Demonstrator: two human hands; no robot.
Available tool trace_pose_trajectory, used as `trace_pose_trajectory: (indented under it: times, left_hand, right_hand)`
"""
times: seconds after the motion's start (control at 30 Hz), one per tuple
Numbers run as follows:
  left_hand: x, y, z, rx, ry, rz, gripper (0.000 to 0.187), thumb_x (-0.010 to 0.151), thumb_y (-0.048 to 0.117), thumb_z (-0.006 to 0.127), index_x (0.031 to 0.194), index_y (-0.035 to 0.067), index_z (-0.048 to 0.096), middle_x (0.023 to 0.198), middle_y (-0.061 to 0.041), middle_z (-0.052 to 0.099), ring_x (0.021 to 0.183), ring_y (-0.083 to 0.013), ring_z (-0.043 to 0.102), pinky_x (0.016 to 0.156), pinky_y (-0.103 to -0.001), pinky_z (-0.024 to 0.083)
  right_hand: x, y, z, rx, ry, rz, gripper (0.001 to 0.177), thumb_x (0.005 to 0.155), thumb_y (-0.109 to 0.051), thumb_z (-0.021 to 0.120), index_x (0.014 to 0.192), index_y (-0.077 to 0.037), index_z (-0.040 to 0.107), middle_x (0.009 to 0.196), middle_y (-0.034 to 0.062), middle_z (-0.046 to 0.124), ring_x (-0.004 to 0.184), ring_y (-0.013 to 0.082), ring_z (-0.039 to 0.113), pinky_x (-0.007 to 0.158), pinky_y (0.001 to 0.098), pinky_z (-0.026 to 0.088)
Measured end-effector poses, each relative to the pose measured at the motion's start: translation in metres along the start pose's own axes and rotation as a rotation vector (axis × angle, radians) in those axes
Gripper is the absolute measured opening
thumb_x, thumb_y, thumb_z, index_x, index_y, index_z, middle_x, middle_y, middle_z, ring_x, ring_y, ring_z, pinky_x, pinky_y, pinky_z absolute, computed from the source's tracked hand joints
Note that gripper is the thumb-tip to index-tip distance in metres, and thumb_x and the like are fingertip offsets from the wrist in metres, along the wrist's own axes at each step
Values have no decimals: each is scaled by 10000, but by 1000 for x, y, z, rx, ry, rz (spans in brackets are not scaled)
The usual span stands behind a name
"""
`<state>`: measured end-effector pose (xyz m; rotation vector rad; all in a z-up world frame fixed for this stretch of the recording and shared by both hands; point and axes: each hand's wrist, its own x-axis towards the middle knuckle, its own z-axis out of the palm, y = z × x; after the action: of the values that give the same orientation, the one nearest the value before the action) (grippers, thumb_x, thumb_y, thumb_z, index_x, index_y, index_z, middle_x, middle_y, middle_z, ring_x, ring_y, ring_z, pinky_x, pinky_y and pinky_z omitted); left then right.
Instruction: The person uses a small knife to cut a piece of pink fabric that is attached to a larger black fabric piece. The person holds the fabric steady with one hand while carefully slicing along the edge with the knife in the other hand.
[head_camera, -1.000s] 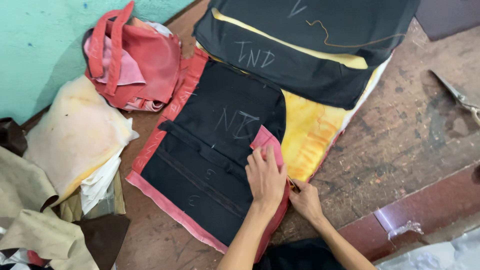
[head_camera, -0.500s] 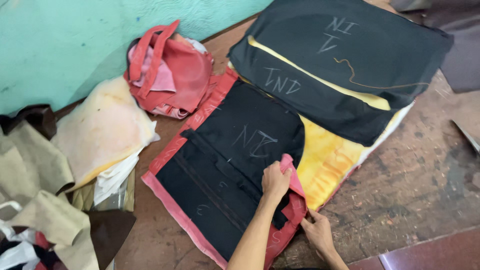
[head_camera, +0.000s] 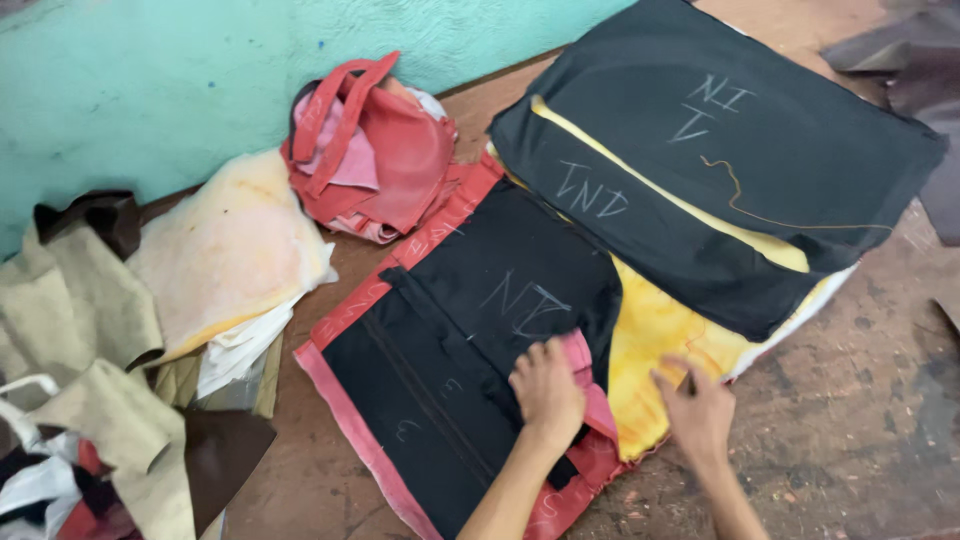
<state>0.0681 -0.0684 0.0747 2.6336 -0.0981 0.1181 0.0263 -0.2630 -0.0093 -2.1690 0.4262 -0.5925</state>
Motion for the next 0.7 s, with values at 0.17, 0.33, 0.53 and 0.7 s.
trace_pose_trajectory:
  times: [0.17,0.33,0.53,0.7]
  left_hand:
    - [57,51,25,153,-168,164,873,636,387,922,1294,-8,506,1286,-252,572,1266,-447,503,1101,-573,309]
    - [110,58,104,-40,-181,-46,841,805,389,820,1423,-23,425,1284,-263,571,1198,-433,558,1020,-565,396]
    - [102,21,125,-76,221,226,166,964,193,582,1008,34,601,1041,-241,644,951,-435,658,776,-522,526]
    - [93,17,87,-488,195,69,209,1027,199,538,956,4,522,884,-276,629,837,-502,639,699,-557,501]
  right_hand:
    - [88,-16,22,-10,112,-151,364,950,-242,771,1291,-133,702,727,153,632,610,266,621,617,372,493]
    - [101,1,50,-87,128,-135,411,954,-332,784,1334,-201,698,742,163,652,665,347,662,636,424,510]
    - [105,11,60,-156,198,-122,448,941,-448,771,1333,-246,692,756,128,660,693,356,665,648,455,517]
    - [105,-1,56,-176,110,13,470,923,-464,767,1340,-260,691,731,156,670,695,380,670,668,474,518]
